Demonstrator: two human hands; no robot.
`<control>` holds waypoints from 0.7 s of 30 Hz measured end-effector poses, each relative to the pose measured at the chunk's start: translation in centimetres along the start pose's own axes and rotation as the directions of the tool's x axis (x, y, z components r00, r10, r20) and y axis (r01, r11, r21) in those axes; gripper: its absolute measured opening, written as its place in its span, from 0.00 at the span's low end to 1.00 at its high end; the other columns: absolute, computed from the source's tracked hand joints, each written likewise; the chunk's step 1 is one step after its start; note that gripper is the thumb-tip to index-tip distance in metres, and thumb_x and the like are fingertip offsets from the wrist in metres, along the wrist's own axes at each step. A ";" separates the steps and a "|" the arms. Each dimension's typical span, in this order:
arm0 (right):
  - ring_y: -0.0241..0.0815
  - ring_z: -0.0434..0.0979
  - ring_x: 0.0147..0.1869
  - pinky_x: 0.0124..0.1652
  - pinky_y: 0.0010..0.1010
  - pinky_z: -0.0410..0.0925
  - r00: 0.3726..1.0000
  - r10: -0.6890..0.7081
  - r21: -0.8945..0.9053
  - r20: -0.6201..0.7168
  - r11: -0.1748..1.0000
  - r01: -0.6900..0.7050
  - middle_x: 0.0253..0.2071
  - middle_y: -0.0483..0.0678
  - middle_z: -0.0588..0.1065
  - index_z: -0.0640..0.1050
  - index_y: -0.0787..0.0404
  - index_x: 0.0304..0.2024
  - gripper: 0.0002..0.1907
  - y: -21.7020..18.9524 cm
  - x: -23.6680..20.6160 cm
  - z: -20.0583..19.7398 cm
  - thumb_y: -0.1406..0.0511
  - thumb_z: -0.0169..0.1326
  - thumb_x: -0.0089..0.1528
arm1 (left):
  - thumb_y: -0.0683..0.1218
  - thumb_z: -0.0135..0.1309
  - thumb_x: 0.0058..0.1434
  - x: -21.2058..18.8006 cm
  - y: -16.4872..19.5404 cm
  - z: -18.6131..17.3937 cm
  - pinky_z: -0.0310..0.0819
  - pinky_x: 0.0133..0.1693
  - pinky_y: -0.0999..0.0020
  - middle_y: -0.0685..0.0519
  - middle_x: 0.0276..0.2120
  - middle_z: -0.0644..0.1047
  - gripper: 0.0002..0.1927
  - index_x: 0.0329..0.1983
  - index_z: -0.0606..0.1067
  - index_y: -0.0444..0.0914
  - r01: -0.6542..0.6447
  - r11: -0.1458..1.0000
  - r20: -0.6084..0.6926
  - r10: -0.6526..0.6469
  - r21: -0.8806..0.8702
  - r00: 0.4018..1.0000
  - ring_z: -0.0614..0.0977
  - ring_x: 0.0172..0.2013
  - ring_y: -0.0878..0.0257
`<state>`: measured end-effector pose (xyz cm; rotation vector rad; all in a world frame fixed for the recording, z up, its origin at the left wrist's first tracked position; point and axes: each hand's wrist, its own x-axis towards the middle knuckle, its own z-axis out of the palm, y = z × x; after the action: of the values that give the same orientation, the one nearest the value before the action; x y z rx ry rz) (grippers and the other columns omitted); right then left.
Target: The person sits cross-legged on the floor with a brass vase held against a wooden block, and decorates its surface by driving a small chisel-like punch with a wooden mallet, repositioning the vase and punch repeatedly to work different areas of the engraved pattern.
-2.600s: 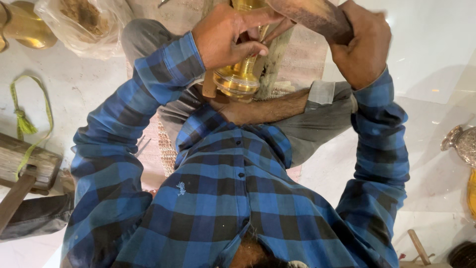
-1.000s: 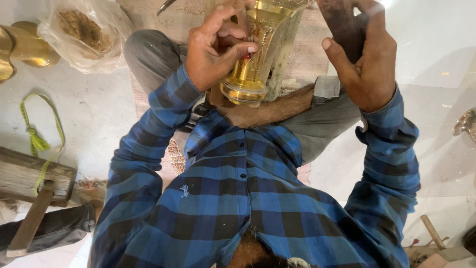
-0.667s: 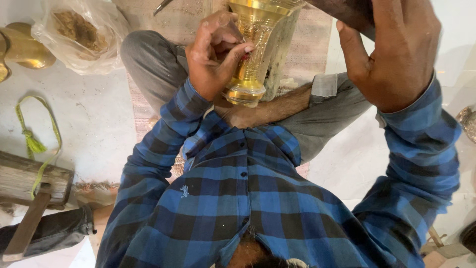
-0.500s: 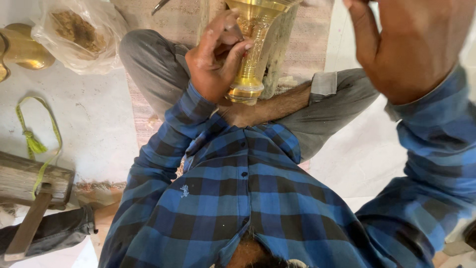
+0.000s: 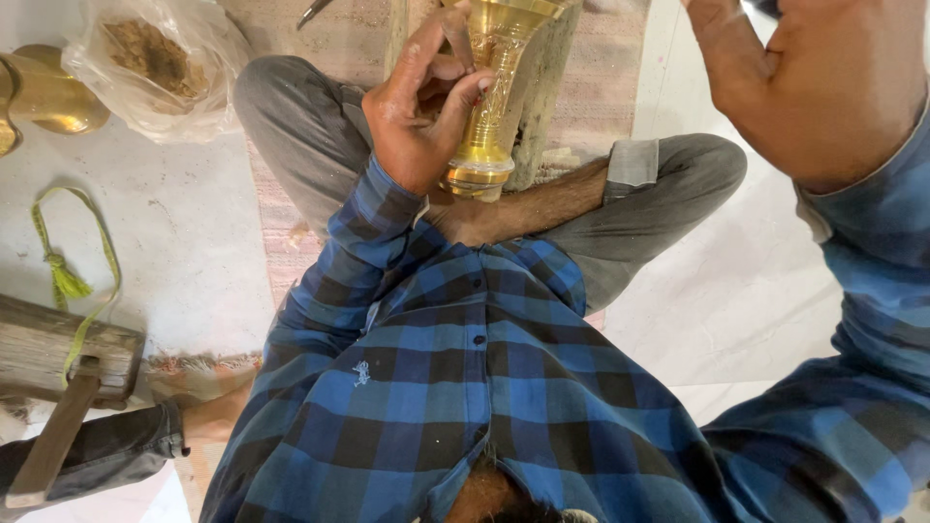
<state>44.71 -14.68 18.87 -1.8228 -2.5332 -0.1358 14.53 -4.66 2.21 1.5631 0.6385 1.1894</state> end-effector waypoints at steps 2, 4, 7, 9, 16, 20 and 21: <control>0.51 0.74 0.36 0.37 0.36 0.67 1.000 0.002 0.006 0.005 1.000 -0.002 0.37 0.57 0.74 0.76 0.71 0.53 0.09 0.2 0.0 0.1 0.72 0.59 0.72 | 0.34 0.66 0.70 -0.1 -0.1 0.1 0.87 0.44 0.74 0.51 0.38 0.83 0.29 0.70 0.67 0.38 -0.002 0.999 -0.010 0.002 0.036 1.000 0.87 0.39 0.68; 0.51 0.74 0.36 0.37 0.36 0.67 1.000 -0.001 0.005 0.013 1.000 0.001 0.36 0.57 0.74 0.76 0.71 0.52 0.09 0.3 0.0 0.1 0.72 0.59 0.72 | 0.34 0.66 0.69 -0.2 -0.2 0.1 0.88 0.44 0.73 0.50 0.39 0.84 0.30 0.70 0.67 0.38 -0.005 0.999 -0.015 0.006 0.049 1.000 0.87 0.40 0.67; 0.51 0.74 0.34 0.36 0.35 0.67 1.000 -0.002 0.000 0.018 1.000 0.002 0.35 0.57 0.74 0.77 0.71 0.50 0.08 0.3 -0.2 0.1 0.72 0.59 0.72 | 0.35 0.66 0.69 -0.2 -0.5 0.2 0.88 0.44 0.73 0.49 0.39 0.84 0.29 0.70 0.66 0.37 -0.017 0.999 -0.016 0.018 0.047 1.000 0.88 0.42 0.66; 0.50 0.74 0.34 0.36 0.35 0.68 1.000 -0.004 0.000 0.023 1.000 0.004 0.34 0.57 0.74 0.77 0.72 0.50 0.07 0.3 -0.2 0.2 0.72 0.59 0.72 | 0.34 0.66 0.69 -0.2 -0.6 0.1 0.88 0.43 0.74 0.50 0.38 0.84 0.29 0.69 0.68 0.38 -0.013 0.998 -0.013 0.014 0.058 1.000 0.88 0.41 0.66; 0.50 0.75 0.31 0.34 0.33 0.68 1.000 0.006 -0.009 0.028 1.000 -0.006 0.31 0.57 0.75 0.79 0.72 0.47 0.06 0.5 -0.6 0.3 0.72 0.60 0.71 | 0.34 0.66 0.70 -0.2 -0.6 0.0 0.88 0.43 0.74 0.49 0.39 0.85 0.28 0.70 0.68 0.36 0.006 0.999 0.022 -0.007 0.033 1.000 0.88 0.40 0.66; 0.49 0.76 0.30 0.33 0.32 0.69 1.000 0.008 -0.014 0.029 1.000 -0.008 0.30 0.57 0.75 0.80 0.72 0.45 0.05 0.9 -0.9 0.6 0.72 0.60 0.71 | 0.34 0.67 0.70 -0.1 -0.7 -0.2 0.87 0.42 0.74 0.49 0.37 0.84 0.28 0.69 0.68 0.36 0.029 0.999 0.030 -0.030 0.021 0.999 0.87 0.40 0.67; 0.49 0.76 0.30 0.33 0.32 0.69 1.000 0.007 -0.018 0.028 1.000 -0.006 0.29 0.57 0.75 0.80 0.72 0.45 0.05 1.0 -0.9 0.7 0.72 0.60 0.71 | 0.34 0.67 0.70 0.0 -0.8 -0.3 0.87 0.41 0.74 0.49 0.37 0.83 0.28 0.68 0.68 0.35 0.035 0.999 0.033 -0.036 0.017 0.999 0.87 0.40 0.67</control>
<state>45.99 -15.20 18.18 -1.8524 -2.5531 -0.1340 14.41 -4.28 1.50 1.5764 0.6529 1.1317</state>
